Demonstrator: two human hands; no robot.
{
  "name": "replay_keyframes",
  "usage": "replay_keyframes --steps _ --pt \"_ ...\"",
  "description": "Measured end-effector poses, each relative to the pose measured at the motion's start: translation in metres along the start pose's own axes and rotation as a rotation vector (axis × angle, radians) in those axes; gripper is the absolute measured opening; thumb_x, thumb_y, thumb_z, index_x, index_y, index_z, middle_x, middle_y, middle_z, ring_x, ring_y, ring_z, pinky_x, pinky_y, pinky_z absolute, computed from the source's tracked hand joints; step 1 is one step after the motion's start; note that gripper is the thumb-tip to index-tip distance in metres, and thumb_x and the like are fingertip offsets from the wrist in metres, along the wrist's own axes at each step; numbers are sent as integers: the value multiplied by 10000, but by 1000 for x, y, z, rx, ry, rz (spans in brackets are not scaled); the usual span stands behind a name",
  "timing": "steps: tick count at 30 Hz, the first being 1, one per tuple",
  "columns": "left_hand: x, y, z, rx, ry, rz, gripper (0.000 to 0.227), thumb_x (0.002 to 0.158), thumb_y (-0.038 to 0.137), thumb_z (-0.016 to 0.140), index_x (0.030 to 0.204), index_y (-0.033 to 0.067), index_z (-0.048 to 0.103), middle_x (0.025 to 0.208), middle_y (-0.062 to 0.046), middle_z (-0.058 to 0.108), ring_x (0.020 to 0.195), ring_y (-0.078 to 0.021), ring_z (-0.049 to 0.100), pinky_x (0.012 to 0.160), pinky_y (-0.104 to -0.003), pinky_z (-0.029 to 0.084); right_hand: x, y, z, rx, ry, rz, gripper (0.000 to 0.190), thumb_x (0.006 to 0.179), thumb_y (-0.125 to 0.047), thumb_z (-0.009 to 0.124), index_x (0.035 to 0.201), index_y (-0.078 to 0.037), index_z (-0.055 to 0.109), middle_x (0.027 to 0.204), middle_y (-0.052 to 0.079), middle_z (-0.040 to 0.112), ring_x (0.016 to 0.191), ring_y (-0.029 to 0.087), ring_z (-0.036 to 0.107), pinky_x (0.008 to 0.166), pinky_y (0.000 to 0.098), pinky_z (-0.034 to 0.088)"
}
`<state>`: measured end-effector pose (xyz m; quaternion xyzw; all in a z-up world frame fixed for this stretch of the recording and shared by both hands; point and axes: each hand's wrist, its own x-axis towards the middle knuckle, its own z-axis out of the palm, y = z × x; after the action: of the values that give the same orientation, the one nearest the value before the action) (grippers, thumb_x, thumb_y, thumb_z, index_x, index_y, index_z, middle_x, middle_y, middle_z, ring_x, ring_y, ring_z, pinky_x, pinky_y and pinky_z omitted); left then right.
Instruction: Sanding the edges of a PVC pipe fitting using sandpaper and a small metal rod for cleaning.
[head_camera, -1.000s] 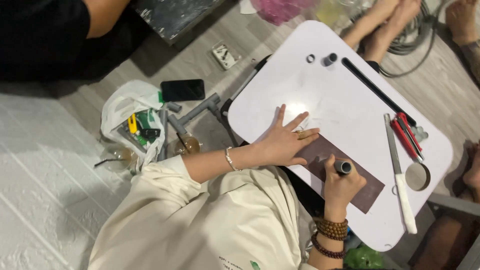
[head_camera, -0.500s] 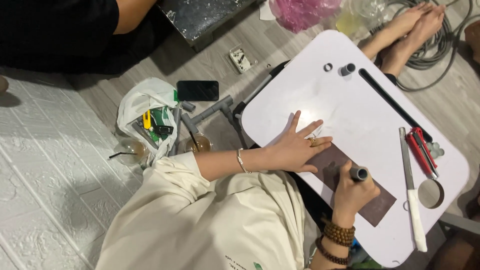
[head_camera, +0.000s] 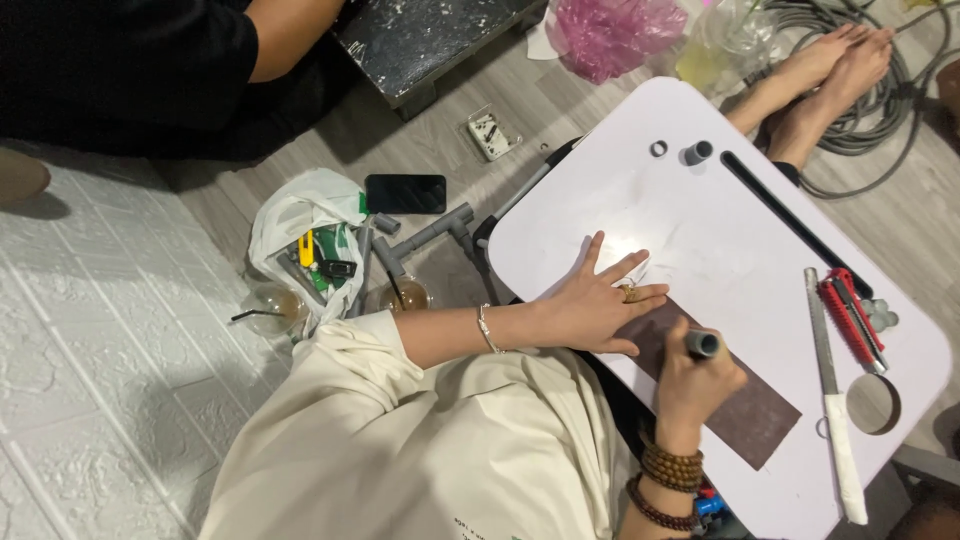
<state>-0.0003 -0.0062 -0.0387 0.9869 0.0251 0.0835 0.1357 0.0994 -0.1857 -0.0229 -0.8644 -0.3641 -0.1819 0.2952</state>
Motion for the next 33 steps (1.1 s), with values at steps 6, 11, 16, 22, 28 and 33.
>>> replay_keyframes --steps 6,11,16,22,28,33 --pt "0 0 -2 32 -36 -8 882 897 680 718 1625 281 420 1690 140 412 1618 -360 166 1206 -849 42 -16 -13 -17 81 -83 18 209 986 -123 861 821 -91 737 569 98 592 555 343 628 584 325 439" --pt "-1 0 -1 4 -17 3 864 925 738 626 1619 260 432 1688 105 432 1621 -368 163 1204 -843 29 4 13 -4 45 -6 -6 366 1024 -111 879 743 -53 652 548 112 547 522 319 578 594 337 416" --pt "4 -7 9 15 -21 37 851 900 727 630 1588 255 467 1682 115 401 1610 -365 133 1162 -883 55 -7 -22 -17 92 -117 -13 194 990 -94 844 853 -19 729 623 108 620 543 264 551 562 323 414" --pt "7 -7 12 -40 22 67 874 892 768 631 1557 213 509 1674 87 393 1595 -365 117 1125 -922 72 6 4 -13 -9 -95 -10 169 1004 21 846 872 97 773 688 141 693 497 172 517 481 267 376" --pt "10 -16 -6 -56 -55 63 863 895 735 658 1570 233 468 1669 93 404 1588 -353 133 1136 -907 73 1 -31 -18 119 -186 -11 180 979 -4 827 849 58 719 645 107 624 510 182 438 531 321 376" --pt "5 -12 -8 -106 -51 135 878 910 768 611 1568 204 469 1664 60 412 1579 -351 131 1134 -901 89 -3 3 -24 -31 -112 39 495 1028 -68 851 670 -38 511 569 53 469 487 173 294 489 338 278"
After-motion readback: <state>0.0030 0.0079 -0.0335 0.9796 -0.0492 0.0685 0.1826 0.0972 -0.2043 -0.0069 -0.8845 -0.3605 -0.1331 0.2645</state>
